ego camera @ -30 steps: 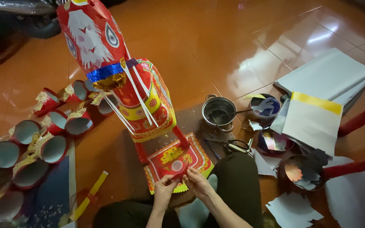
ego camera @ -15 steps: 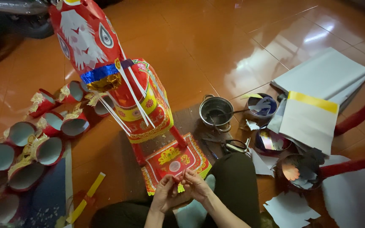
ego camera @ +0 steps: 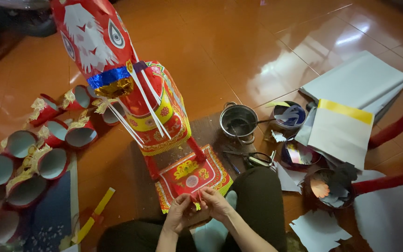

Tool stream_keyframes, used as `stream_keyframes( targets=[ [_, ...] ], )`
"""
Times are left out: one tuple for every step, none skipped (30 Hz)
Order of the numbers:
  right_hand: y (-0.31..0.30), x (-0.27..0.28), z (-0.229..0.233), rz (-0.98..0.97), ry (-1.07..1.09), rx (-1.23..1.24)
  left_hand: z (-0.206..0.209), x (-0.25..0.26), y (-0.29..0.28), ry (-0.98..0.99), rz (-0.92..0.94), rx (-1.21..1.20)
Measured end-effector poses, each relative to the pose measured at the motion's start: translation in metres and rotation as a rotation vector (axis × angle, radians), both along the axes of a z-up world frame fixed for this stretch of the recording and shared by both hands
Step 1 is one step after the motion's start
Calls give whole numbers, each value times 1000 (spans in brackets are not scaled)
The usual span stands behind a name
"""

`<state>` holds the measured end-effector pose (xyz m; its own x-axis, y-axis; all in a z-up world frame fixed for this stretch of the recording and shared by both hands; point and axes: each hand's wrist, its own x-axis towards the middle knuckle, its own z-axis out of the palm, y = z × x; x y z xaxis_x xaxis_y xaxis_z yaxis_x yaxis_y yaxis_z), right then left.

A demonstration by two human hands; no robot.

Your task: Assembling a decorative paper dragon by applying glue and attaching paper strips.

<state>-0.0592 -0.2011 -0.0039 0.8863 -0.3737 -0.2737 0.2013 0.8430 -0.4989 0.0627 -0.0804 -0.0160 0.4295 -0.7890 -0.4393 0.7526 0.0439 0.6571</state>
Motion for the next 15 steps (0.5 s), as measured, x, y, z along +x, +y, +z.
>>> stream_keyframes(
  targets=[
    [0,1,-9,-3,5,19,-3,1,1,-6,-4,26],
    [0,1,-6,-2,7,20,-4,2,1,-4,-2,28],
    [0,1,-3,17,28,-6,-5,3,1,-8,-14,39],
    [1,1,0,37,50,-31,-7,4,1,-12,-25,50],
    [0,0,4,39,52,-29,-1,4,0,-9,-24,53],
    [-1,-1,9,60,56,-86,6,4,0,-72,-18,62],
    [-2,-2,13,81,61,-143,12,3,-1,-134,-12,71],
    [-2,-2,15,82,63,-140,19,3,-1,-132,-12,74],
    [-2,-3,16,109,76,-187,25,3,-1,-217,-20,88],
    [-1,-3,18,136,89,-233,32,2,-1,-302,-28,102],
    [0,-3,22,137,91,-230,28,4,-2,-299,-29,105],
    [1,-3,25,151,69,-232,25,6,-3,-337,-11,102],
    [2,-3,29,166,46,-234,21,8,-4,-374,7,99],
    [3,-4,29,166,47,-232,20,8,-3,-373,7,101],
    [4,-4,30,175,66,-256,19,8,-2,-427,7,128]
  ],
)
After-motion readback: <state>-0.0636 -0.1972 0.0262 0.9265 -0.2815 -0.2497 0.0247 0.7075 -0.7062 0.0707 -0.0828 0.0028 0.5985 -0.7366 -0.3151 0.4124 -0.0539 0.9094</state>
